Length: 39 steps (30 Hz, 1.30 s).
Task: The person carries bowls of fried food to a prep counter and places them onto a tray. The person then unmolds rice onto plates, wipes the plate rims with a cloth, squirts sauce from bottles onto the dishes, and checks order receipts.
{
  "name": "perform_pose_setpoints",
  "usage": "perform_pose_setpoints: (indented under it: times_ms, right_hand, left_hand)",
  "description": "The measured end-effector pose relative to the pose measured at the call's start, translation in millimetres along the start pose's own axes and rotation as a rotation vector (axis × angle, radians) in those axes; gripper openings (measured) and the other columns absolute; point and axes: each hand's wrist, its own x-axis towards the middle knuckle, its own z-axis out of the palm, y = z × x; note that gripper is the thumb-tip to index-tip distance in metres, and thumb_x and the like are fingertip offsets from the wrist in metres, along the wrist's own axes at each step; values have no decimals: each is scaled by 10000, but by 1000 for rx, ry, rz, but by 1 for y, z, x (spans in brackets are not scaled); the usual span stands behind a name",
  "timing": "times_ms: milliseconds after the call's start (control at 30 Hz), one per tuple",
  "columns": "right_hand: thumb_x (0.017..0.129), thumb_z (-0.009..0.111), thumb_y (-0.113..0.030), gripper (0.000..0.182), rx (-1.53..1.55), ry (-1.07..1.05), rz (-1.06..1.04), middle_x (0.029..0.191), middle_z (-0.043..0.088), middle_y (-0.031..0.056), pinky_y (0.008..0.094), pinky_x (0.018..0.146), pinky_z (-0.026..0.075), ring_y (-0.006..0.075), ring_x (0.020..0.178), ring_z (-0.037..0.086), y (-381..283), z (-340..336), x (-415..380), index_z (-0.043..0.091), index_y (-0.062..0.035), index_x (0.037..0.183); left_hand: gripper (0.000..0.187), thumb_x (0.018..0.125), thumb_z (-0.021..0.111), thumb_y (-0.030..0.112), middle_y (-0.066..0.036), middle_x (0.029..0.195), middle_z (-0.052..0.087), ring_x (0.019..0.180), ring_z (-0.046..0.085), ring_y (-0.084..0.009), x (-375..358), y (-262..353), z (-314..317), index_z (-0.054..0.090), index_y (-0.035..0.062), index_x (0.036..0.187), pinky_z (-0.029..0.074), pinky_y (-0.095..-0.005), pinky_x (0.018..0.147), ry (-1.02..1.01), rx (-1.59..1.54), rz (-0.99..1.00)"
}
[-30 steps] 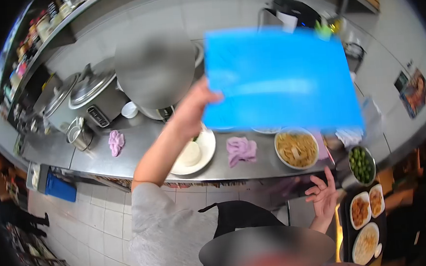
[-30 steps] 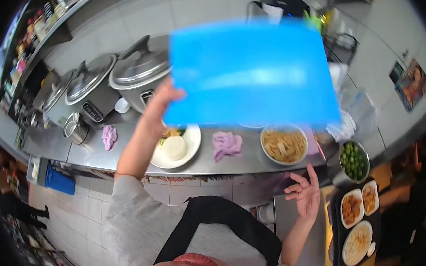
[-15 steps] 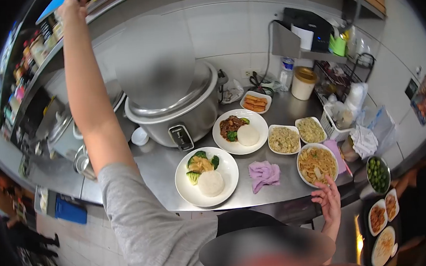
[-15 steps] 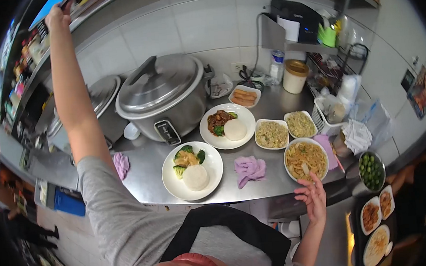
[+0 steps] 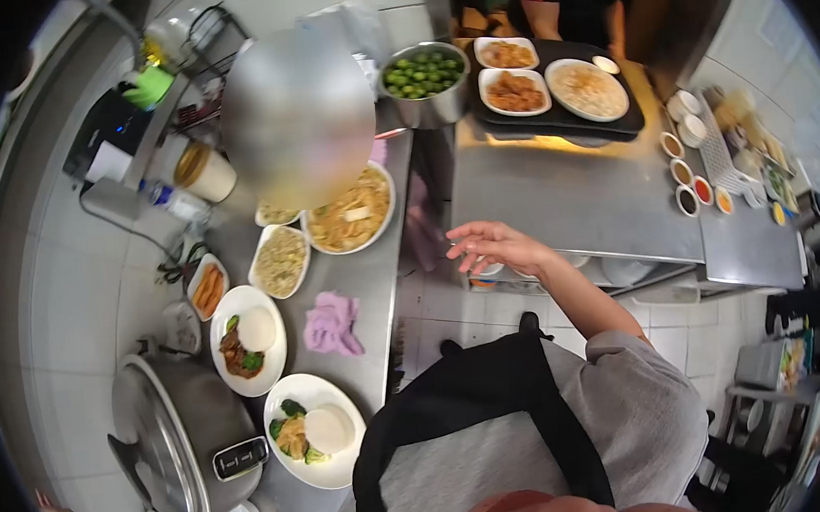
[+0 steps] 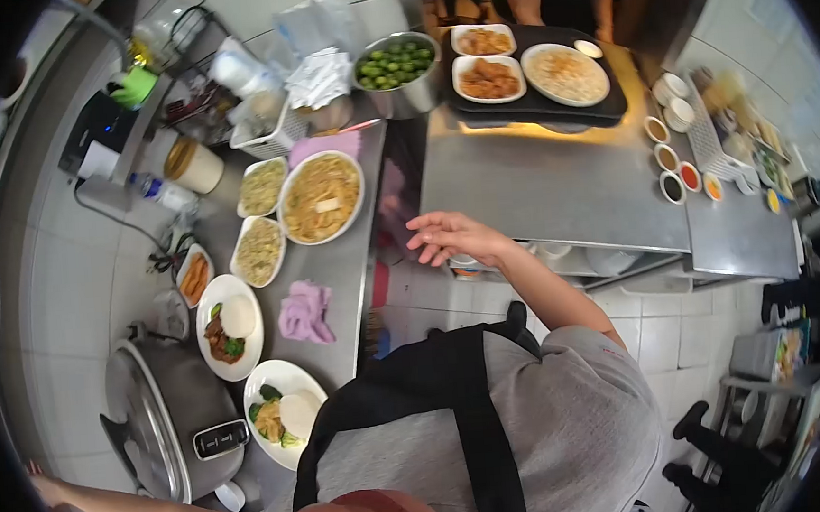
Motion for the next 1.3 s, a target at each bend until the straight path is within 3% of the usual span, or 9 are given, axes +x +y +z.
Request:
perform_pose_setpoints:
  times_ms: [167,300,500,600,667,700,967,1067,1300]
  right_hand:
    - [863,509,-215,374,-173,149,-57,1041,568,104,258,714,471,140,845,572,-6,-23,-39,449,-28,1181]
    - [864,511,-238,381,-269,125,-13,1034,563,88,250,718,449,134,833,561,-1,-45,-62,458,-16,1169]
    - [862,521,-206,356,-315,-2,23,1020,563,70,249,721,445,122,842,545,19,-79,-88,468,-23,1162]
    - [851,533,-202,356,-444,-86,60,1032,564,94,279,760,451,150,869,551,15,-89,-102,474,-17,1150]
    - [849,532,-207,358,-554,-92,-38,1036,567,113,296,769,453,177,889,557,12,-103,-108,476,-13,1145]
    - [847,531,-212,360,-682,-117,-130,1040,571,133,313,778,454,205,910,563,8,-111,-113,479,-8,1140]
    - [830,517,-249,398,-659,358,-183,1013,586,160,329,786,452,249,905,575,-10,-161,-206,480,2,1136]
    - [841,519,-220,370,-405,585,-186,949,594,98,274,727,473,156,844,580,-12,-186,-277,490,0,1137]
    - [809,529,-102,192,-425,1583,-434,805,612,54,233,541,490,112,634,570,-73,-353,-445,571,-2,967]
  left_hand:
    - [383,897,334,227,-146,1105,565,1028,544,-264,-135,50,16,480,-16,1155,428,-374,855,-244,-6,-57]
    - [562,859,442,299,-131,1073,567,798,572,-156,-293,113,34,238,41,1314,433,-252,686,-711,-84,57]
    - [496,836,544,246,-87,1049,554,876,553,-155,-525,83,47,376,68,1267,445,-274,720,-1949,-277,-459]
    - [474,846,530,247,-131,1055,553,862,574,-217,-630,37,93,361,49,1242,467,-301,740,-1917,-389,-705]
    - [395,862,493,233,-192,1063,538,869,584,-287,-689,-16,142,362,38,1180,491,-336,753,-1052,-698,-1334]
    - [339,876,451,231,-247,1072,513,902,575,-344,-694,-11,162,355,10,1116,504,-365,755,-974,-644,-1356]
    - [519,750,462,-13,-200,1218,426,1107,441,-328,-698,-56,216,308,-79,1241,414,-465,944,-970,-687,-1523]
    - [527,737,467,18,-192,1204,447,1070,481,-320,-697,-46,207,326,-53,1239,440,-467,907,-942,-624,-1459]
    - [511,701,497,74,-188,1076,546,871,598,-296,-716,30,146,380,-86,1171,531,-372,787,-1097,-583,-1342]
